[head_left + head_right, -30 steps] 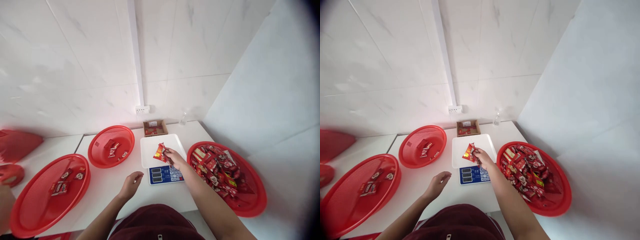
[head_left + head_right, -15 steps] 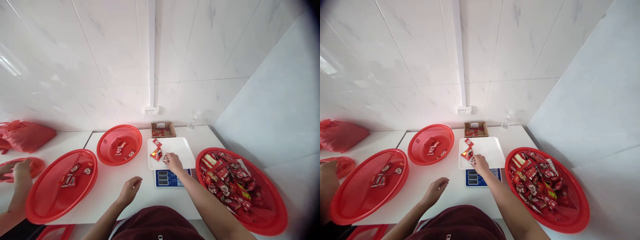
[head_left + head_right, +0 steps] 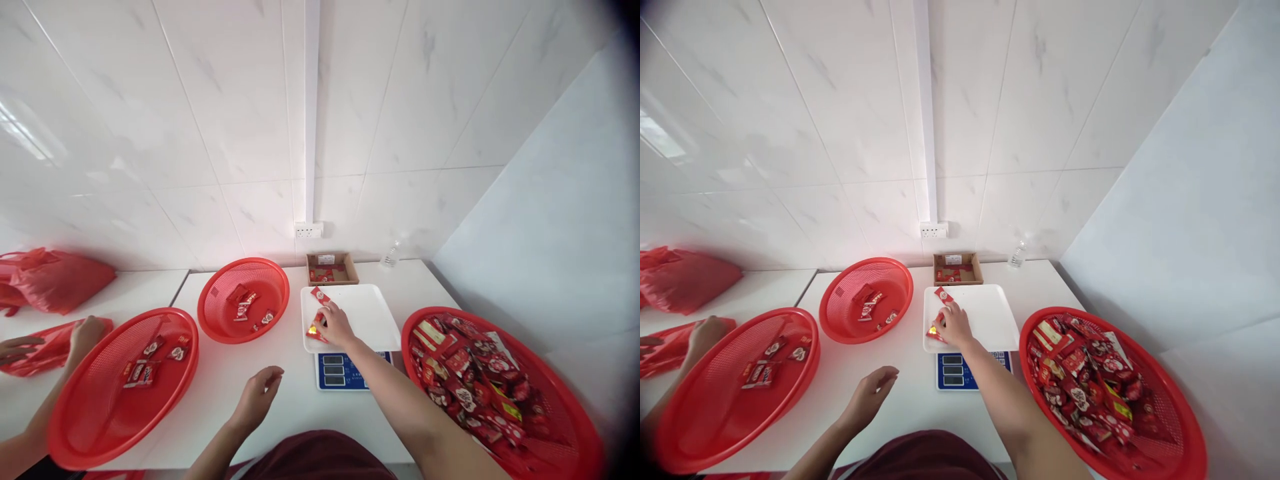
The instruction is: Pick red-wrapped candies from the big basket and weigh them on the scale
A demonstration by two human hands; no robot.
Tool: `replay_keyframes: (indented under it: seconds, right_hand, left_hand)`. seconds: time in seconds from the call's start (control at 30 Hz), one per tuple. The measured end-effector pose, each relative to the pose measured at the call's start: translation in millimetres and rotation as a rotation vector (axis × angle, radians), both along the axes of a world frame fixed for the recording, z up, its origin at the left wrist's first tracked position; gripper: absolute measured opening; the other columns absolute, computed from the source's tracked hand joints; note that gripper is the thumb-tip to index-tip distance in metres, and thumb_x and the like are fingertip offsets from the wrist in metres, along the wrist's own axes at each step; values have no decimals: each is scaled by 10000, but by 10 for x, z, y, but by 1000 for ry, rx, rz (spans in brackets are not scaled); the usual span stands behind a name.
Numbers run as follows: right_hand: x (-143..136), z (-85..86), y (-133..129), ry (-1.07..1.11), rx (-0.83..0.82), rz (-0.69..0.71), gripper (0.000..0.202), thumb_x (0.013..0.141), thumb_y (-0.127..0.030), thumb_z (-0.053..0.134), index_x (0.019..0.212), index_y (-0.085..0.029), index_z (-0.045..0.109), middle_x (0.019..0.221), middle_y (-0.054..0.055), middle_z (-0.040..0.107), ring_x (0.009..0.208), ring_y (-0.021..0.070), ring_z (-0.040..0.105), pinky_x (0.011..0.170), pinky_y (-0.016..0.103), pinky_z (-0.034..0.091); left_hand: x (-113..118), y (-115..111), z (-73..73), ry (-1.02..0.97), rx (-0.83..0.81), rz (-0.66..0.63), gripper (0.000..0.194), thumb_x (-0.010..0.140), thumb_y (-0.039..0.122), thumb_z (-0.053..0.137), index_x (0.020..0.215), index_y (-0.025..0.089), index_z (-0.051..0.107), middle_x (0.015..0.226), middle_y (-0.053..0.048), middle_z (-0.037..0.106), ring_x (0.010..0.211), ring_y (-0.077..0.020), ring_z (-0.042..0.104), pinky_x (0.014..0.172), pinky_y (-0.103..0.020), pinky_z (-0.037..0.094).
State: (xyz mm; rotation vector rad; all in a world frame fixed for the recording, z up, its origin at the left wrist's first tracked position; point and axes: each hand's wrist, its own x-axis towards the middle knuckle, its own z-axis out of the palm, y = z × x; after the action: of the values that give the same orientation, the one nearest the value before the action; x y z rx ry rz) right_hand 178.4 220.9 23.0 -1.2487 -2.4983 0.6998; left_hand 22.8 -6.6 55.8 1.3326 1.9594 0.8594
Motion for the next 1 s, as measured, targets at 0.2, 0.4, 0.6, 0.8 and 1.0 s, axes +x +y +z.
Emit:
replay_keyframes:
  seconds: [0.2,0.4,0.6,0.8,1.0]
  right_hand:
    - [-123,107,231,-172,-135,4,642,825,-489,508,1412,-290,339,1557,61,199,1427,317,74,1085,588,118]
    - [17,174,143,-144,-153,62,472,859,-527,442,1233,-265,564,1425,62,461,1400,330,197,1067,637,105]
    - [743,244,-103,142,12,-89,374,876,-443,450,1115,-222,636,1140,87,666,1252,261,457,1048,460,328]
    - [2313,92,-377,159,225,-574,386,860,-368,448,1138,-143,593,1114,153,639,1070,267,562,959,433,419]
    - [3389,-290,-711,-135,-3,-899,569,777,-334,549,1303,-134,463,1292,193,490,1153,300,510,910,416,442]
  left_hand:
    - [-139,-91,-115,-28,-4,50,260,808,385,481,909,235,668,871,-32,735,809,-183,677,770,-286,535]
    - [-125,-15,-82,-5,-35,18,279,804,384,471,922,222,664,867,-35,735,801,-182,674,758,-291,535]
    - [57,191,-75,-28,-33,-106,312,798,406,464,947,213,658,898,-44,739,816,-189,681,778,-306,539]
    - [364,383,-80,-26,-46,-241,292,791,403,479,938,234,666,922,-26,741,851,-194,687,795,-306,542]
    - [803,509,-47,2,-67,-363,287,811,365,455,949,233,669,902,-16,735,825,-179,674,780,-299,537]
